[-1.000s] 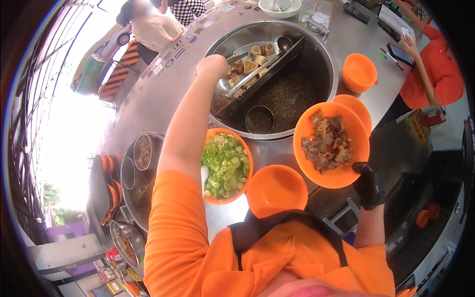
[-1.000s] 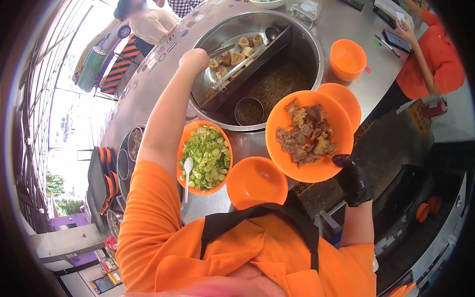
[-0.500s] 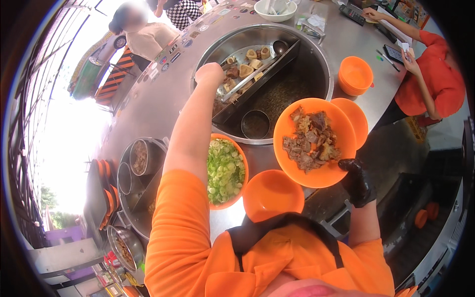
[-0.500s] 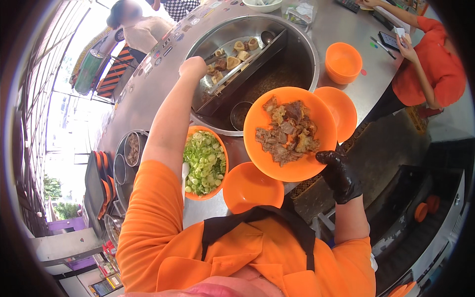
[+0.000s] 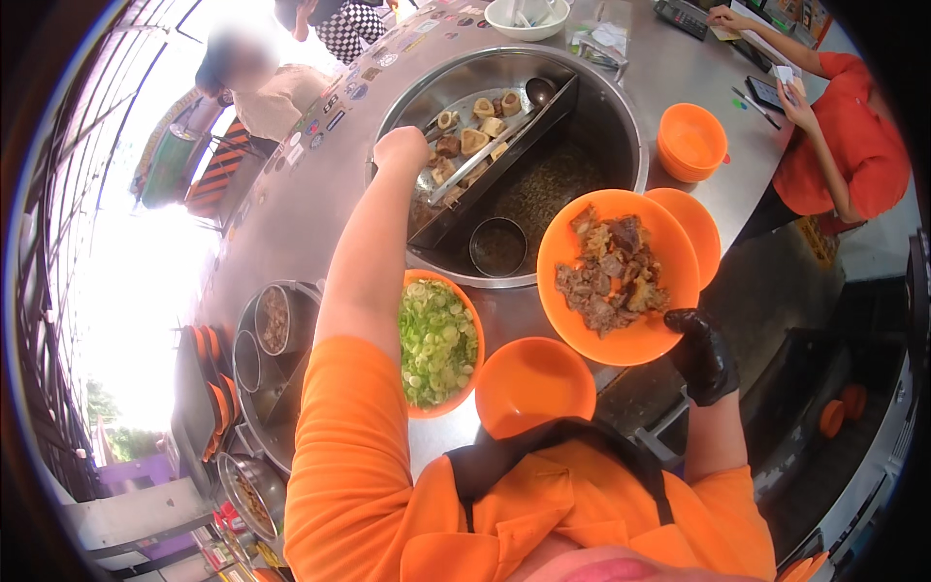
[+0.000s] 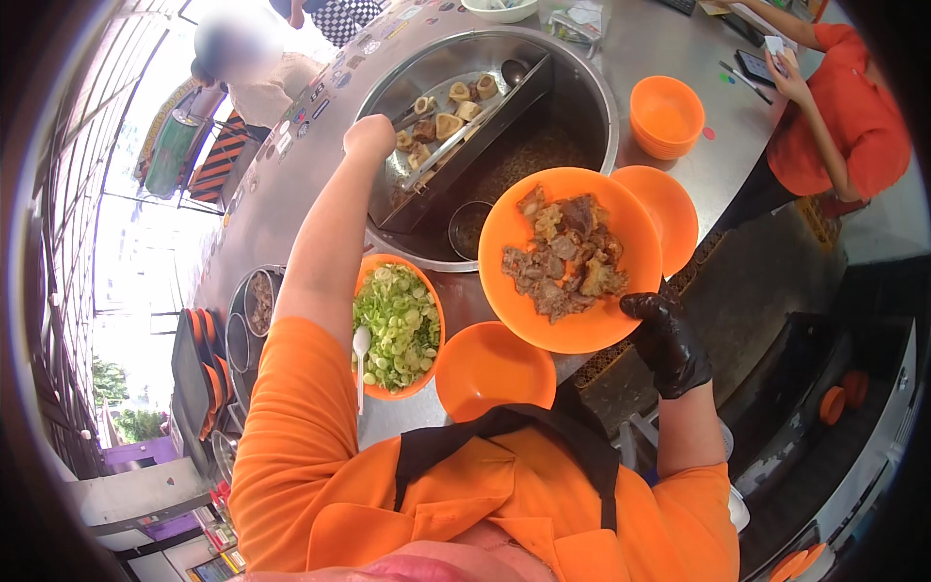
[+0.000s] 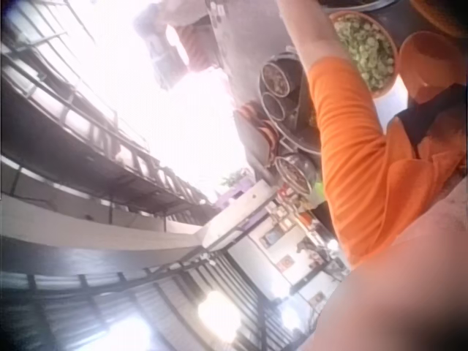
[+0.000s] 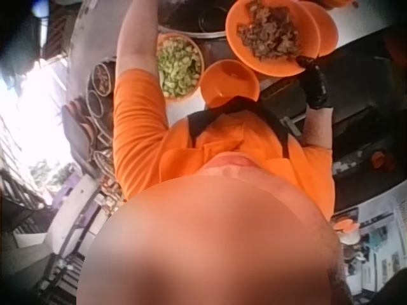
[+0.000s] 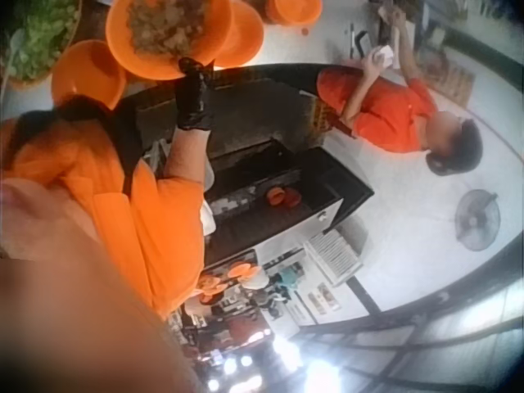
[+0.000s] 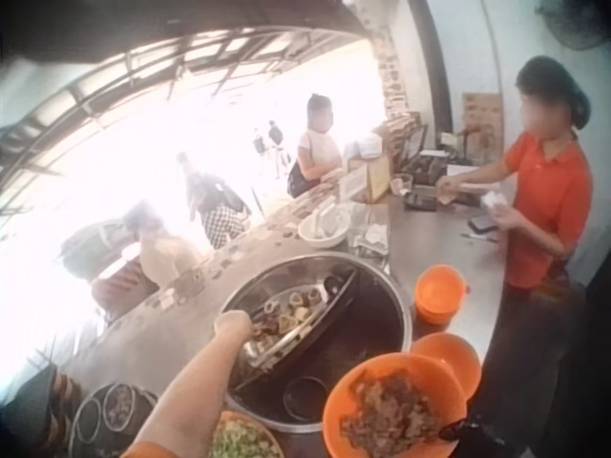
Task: The person assembles bowls of noodle soup by scooping meat and broth into orange bowls, adding chopped green onions and other garnishes, and ladling additional broth. The person uses a ladle and spoon to transfer ingredients from large metal containers and trays into serving bowls.
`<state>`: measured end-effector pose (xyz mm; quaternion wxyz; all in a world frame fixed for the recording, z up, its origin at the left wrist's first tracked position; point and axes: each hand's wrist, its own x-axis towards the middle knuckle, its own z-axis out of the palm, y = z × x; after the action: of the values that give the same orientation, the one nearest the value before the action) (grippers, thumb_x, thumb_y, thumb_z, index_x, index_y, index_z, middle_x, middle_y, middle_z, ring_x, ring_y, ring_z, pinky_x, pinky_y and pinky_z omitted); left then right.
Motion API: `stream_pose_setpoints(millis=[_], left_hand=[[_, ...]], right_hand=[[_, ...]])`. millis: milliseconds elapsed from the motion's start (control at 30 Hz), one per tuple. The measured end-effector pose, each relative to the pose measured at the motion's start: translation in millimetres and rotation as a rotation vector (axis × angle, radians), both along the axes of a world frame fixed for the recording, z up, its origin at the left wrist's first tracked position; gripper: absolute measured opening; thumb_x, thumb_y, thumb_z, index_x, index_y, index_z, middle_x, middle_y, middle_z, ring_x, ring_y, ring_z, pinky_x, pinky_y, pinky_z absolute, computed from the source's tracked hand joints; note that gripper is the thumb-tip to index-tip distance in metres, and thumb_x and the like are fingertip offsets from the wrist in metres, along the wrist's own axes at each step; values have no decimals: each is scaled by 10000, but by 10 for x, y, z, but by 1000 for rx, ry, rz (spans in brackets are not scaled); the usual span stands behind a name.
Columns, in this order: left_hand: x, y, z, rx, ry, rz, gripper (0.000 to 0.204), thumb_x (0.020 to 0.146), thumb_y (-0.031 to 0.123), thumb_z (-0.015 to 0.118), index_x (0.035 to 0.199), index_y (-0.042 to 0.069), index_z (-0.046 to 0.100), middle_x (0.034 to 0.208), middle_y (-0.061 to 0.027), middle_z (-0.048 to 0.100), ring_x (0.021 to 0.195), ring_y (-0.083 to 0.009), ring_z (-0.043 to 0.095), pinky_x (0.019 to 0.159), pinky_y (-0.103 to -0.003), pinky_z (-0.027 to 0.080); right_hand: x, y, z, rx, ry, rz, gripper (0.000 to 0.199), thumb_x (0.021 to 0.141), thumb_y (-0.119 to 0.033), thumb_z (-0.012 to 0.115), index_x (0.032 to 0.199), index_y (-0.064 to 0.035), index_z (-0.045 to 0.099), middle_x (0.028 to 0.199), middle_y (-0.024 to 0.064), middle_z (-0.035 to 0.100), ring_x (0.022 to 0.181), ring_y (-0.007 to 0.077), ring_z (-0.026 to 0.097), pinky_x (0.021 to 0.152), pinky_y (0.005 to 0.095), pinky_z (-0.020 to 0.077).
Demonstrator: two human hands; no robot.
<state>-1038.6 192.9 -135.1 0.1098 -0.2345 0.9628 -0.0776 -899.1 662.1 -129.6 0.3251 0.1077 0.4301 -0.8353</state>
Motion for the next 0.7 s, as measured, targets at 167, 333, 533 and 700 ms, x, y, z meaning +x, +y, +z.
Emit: stream_pose_setpoints(millis=[167, 333, 533, 700], left_hand=[[92, -79, 55, -23, 25, 20, 238, 848, 158, 540, 978, 73, 719, 1043, -150, 688, 975, -309, 666, 794, -404, 538], [613, -55, 522, 6, 210, -50, 279, 880, 260, 525, 1046, 112, 694, 1045, -146, 681, 993, -316, 644, 828, -420, 515], [1682, 739, 1860, 365, 297, -239, 305, 891, 250, 559, 1143, 106, 650, 939, -154, 662, 888, -316, 639, 782, -398, 482], [2430, 1260, 2259, 274, 245, -442, 284, 862, 137, 630, 1128, 41, 646, 824, -97, 632, 716, -245, 623, 681, -349, 494]], right_hand=[[11, 32, -113, 73, 178, 40, 586, 777, -64, 625, 1330, 4, 442, 1185, 114, 582, 1078, 242, 580, 941, 376, 469], [-162, -140, 17, -6, 60, 121, 604, 808, -113, 630, 1360, -22, 402, 1176, 101, 573, 1008, 232, 617, 801, 365, 545], [-298, -444, 257, 7, 97, 141, 601, 867, -163, 602, 1399, -69, 339, 1089, 77, 571, 902, 217, 662, 707, 382, 594], [-235, -740, 358, -61, 115, 276, 477, 868, -143, 607, 1301, -23, 445, 1171, 134, 576, 952, 241, 659, 716, 376, 597]])
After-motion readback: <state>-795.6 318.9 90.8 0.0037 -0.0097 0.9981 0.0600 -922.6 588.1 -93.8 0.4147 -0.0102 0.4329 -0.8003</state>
